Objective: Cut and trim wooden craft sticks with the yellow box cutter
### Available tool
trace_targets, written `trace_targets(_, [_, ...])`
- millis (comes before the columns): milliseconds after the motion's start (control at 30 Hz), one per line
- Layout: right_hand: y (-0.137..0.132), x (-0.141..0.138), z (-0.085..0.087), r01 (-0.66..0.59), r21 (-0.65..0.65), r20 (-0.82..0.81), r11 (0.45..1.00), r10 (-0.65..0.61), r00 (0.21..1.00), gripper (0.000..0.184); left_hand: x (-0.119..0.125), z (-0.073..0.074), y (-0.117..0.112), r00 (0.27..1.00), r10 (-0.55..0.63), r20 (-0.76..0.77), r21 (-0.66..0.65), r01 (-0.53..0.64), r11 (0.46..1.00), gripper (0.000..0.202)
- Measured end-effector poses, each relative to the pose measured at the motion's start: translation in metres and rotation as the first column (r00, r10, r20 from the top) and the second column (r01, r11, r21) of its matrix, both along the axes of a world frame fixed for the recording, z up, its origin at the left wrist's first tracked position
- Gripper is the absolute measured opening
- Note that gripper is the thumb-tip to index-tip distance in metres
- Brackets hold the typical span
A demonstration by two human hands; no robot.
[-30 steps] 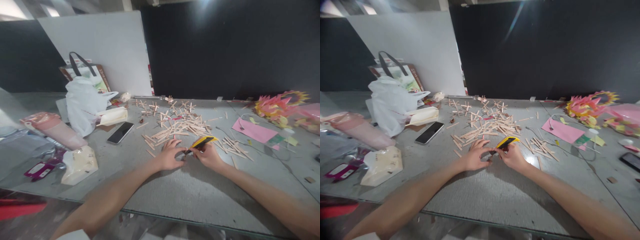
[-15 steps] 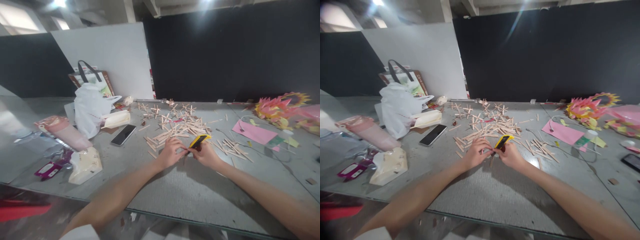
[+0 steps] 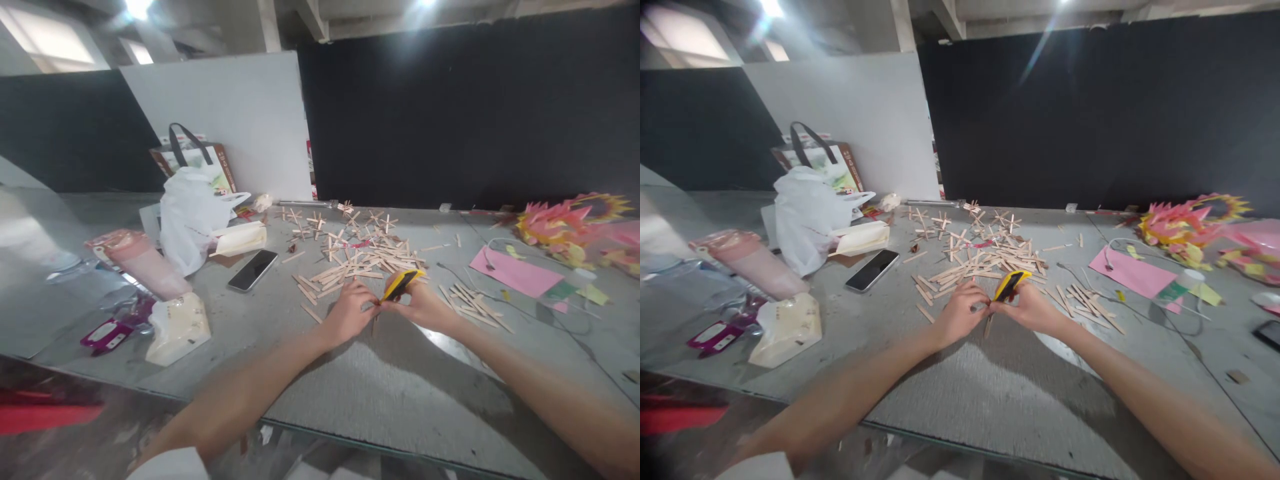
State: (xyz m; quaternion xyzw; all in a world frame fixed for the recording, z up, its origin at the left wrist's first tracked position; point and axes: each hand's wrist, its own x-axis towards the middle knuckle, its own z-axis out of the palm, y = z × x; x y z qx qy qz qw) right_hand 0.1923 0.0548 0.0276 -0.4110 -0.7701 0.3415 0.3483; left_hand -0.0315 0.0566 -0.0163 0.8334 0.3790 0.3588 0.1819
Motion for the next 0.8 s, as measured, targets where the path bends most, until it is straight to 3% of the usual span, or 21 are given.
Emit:
trace_targets(100, [0.004, 0.013, 0.028, 0.013, 0.093, -0.027, 0.996, -0.01, 1.0, 0.05, -0.001, -0.001, 0.001, 1.0, -0.02, 0.022, -0.001, 0.02, 1.0, 0.02])
trace_targets(233, [0.01, 0.017, 0.064, -0.142, 0.134, 0.248, 0.981, 0.105, 0.963, 0.033, -0.004, -0.001, 0.001, 0.998, -0.048, 0.037, 0.003, 0.048, 0.999, 0.019])
trace_targets(333, [0.011, 0.004, 0.08, -0.268, 0.15, 0.607, 0.952, 0.125, 0.785, 0.013, -0.003, 0.002, -0.001, 0.999, -0.048, 0.01, -0.019, 0.048, 0.999, 0.024])
trace_targets(433, [0.011, -0.014, 0.086, -0.379, 0.069, 0.827, 0.923, 0.16, 0.539, 0.011, -0.002, 0.005, -0.003, 0.996, -0.084, -0.018, -0.018, 0.084, 0.996, 0.029])
trace_targets(500, [0.012, -0.024, 0.087, -0.431, 0.028, 0.873, 0.902, 0.188, 0.45, 0.012, -0.003, 0.005, -0.004, 0.994, -0.105, -0.031, -0.026, 0.105, 0.994, 0.028])
trace_targets(667, [0.023, -0.039, 0.088, -0.483, -0.007, 0.881, 0.875, 0.234, 0.411, 0.023, -0.004, 0.001, -0.001, 0.997, -0.082, 0.009, -0.047, 0.082, 0.996, 0.025])
trace_targets(800, [0.026, -0.051, 0.09, -0.469, -0.05, 0.886, 0.882, 0.256, 0.387, 0.02, -0.005, -0.003, 0.001, 0.995, -0.087, 0.056, -0.055, 0.09, 0.994, 0.024])
